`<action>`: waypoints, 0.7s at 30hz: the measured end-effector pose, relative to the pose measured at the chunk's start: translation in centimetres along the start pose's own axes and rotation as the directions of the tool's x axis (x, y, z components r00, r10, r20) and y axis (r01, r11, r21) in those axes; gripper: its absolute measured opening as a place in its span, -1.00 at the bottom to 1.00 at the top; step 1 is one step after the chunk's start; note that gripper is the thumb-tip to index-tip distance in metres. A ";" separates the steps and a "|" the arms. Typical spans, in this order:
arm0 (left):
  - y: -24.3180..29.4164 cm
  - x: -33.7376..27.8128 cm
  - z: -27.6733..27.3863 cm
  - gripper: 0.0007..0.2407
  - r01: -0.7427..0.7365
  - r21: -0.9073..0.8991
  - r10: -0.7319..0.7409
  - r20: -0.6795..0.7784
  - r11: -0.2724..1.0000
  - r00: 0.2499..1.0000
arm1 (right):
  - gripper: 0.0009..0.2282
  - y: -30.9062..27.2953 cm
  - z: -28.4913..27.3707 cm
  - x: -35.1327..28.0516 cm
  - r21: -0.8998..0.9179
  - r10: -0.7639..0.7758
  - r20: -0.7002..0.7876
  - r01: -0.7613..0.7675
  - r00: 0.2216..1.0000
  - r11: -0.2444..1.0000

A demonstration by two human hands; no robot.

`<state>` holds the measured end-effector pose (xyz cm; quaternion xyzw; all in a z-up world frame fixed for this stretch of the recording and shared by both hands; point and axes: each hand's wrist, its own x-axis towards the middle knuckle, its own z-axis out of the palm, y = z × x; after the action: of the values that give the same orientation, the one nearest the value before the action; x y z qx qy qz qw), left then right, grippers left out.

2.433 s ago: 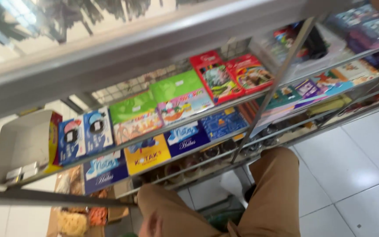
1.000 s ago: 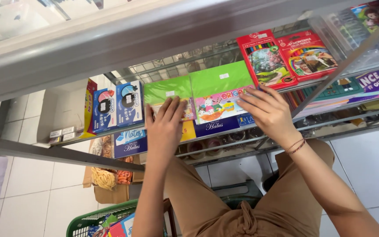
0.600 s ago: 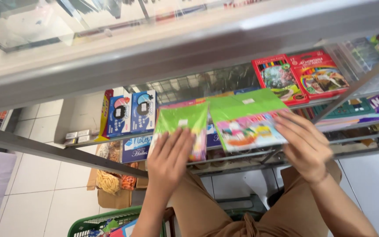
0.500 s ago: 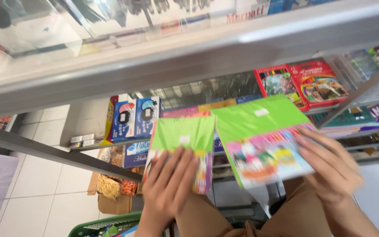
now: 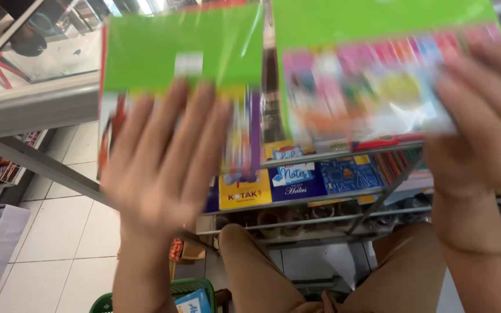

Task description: Organizing and cleaning stationery items on a display shelf.

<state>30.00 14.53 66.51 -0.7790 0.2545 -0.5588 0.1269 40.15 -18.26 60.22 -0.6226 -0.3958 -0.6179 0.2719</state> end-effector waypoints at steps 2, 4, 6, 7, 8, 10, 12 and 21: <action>-1.7 2.4 2.1 -0.84 -0.018 0.008 0.018 0.034 1.000 0.999 | -0.83 1.3 1.1 2.6 -0.143 -0.047 0.171 0.072 0.984 0.987; -2.7 2.4 4.1 -0.81 -0.013 -0.032 0.014 0.050 0.999 0.999 | -0.81 1.8 1.9 3.5 -0.155 -0.060 0.202 0.093 0.978 0.984; -3.5 2.7 5.5 -0.79 -0.009 -0.070 0.013 0.063 0.997 0.998 | -0.79 2.5 2.8 4.3 -0.167 -0.074 0.230 0.115 0.970 0.979; -3.7 2.9 5.9 -0.81 0.036 -0.142 -0.023 0.091 0.989 0.996 | -0.77 2.8 3.3 4.7 -0.173 -0.090 0.256 0.137 0.963 0.975; -3.8 3.1 6.4 -0.84 0.082 -0.214 -0.056 0.122 0.973 0.991 | -0.75 3.1 3.7 5.0 -0.180 -0.104 0.283 0.159 0.953 0.971; -3.9 3.8 6.7 -0.81 0.078 -0.215 -0.050 0.135 0.974 0.990 | -0.73 3.5 4.1 5.3 -0.195 -0.113 0.316 0.181 0.942 0.964; -4.3 4.1 7.2 -0.75 0.076 -0.212 -0.045 0.147 0.974 0.988 | -0.71 3.7 4.4 5.6 -0.206 -0.124 0.348 0.205 0.929 0.957; 2.4 1.8 8.0 -0.72 0.109 -0.113 -0.111 -0.007 0.988 0.994 | -0.70 2.2 2.9 -0.4 -0.414 -0.049 0.293 0.173 0.955 0.894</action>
<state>37.31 10.87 64.11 -0.7940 0.2429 -0.5551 0.0502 43.64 -17.10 59.93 -0.7233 -0.3169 -0.6126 0.0325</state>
